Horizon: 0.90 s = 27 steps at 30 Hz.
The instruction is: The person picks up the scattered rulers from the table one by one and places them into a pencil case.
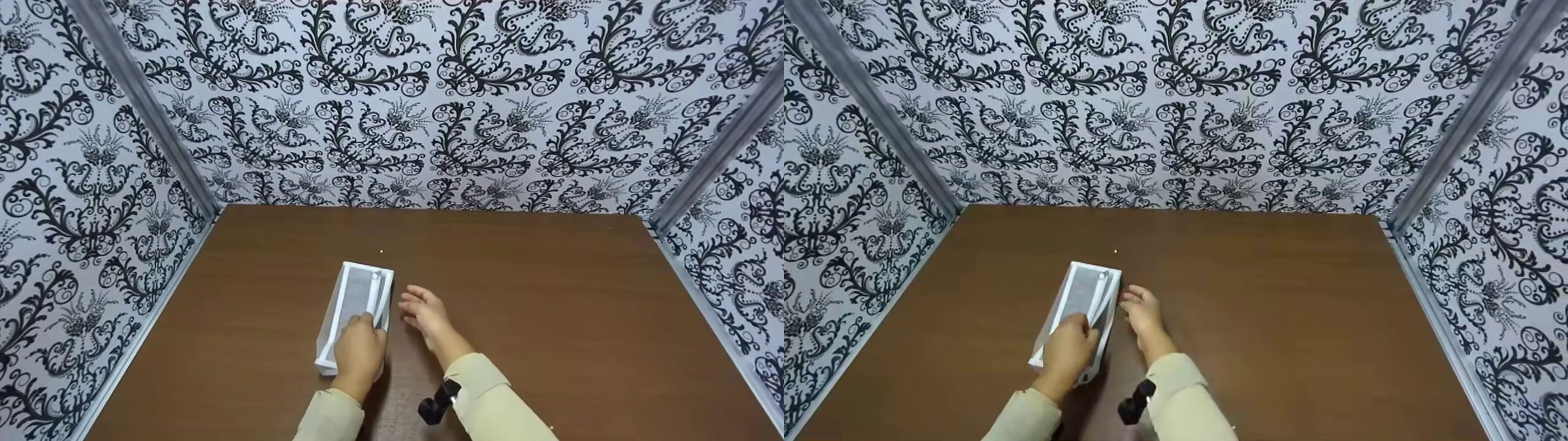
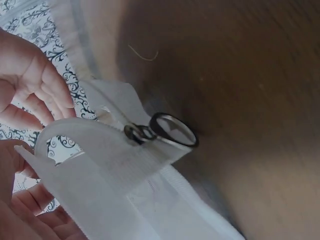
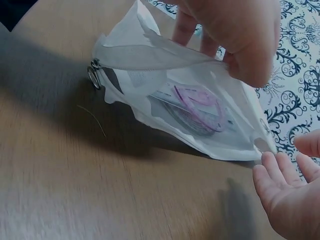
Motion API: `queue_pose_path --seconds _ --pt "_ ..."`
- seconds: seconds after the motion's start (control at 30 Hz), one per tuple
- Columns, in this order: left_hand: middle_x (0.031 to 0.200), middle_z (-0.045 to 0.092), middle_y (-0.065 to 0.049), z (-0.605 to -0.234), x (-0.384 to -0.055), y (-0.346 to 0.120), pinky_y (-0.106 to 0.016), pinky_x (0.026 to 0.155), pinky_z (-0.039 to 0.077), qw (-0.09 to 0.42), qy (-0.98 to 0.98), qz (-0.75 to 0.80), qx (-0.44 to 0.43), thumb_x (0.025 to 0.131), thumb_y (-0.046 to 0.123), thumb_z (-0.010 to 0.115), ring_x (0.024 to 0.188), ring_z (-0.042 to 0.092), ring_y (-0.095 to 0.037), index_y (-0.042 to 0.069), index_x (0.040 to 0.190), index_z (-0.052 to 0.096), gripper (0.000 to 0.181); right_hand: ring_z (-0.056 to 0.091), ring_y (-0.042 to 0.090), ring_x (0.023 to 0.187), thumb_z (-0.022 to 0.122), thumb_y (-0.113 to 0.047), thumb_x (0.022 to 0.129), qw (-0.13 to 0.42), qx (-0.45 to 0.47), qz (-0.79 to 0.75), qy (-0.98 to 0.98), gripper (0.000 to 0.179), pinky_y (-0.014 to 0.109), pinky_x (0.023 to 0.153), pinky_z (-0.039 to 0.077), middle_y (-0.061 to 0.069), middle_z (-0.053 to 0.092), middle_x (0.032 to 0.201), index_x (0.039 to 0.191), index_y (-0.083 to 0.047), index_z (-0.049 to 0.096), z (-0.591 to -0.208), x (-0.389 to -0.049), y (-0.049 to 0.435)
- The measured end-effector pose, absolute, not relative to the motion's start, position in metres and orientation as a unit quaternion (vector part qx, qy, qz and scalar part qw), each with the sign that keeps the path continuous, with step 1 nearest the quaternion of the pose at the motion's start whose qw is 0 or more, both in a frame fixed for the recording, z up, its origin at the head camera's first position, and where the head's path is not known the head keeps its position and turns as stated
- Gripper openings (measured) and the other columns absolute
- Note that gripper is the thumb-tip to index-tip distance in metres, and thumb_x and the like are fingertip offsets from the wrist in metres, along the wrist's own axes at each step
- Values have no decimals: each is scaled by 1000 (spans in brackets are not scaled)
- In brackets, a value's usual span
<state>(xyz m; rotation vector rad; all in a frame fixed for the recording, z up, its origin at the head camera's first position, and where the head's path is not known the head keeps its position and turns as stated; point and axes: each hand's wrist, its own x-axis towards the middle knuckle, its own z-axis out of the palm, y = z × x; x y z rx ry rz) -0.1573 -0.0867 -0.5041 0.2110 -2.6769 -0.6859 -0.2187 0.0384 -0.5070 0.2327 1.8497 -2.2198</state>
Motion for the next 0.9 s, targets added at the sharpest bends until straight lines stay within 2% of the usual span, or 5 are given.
queue_pose_path --seconds 0.3,0.57,0.8,0.9 --pt "73 58 -12 -511 -158 -80 -46 52 48 211 -952 -212 62 70 7 67 66 59 -33 1 77 63 9 57 33 117 50 3 92 105 83 -768 627 50 46 96 45 30 45 138 140 9 36 -502 -220 56" --pt "74 57 -12 -518 -160 -82 -46 53 48 202 -954 -217 56 68 8 70 68 59 -33 2 77 60 14 56 34 118 48 3 93 98 79 -766 631 47 46 97 45 31 44 138 139 8 37 -499 -222 72" --pt "81 58 -13 -518 -163 -90 -49 62 49 197 -952 -231 32 71 13 73 74 60 -36 2 84 60 22 56 33 118 49 1 93 93 69 -757 643 49 47 97 45 30 44 139 140 9 36 -498 -220 85" --pt "94 61 -16 -514 -162 -95 -48 75 50 191 -953 -235 13 74 15 73 87 61 -36 1 95 62 27 56 32 117 49 0 93 88 63 -742 662 47 48 97 44 28 46 138 139 6 39 -500 -218 91"
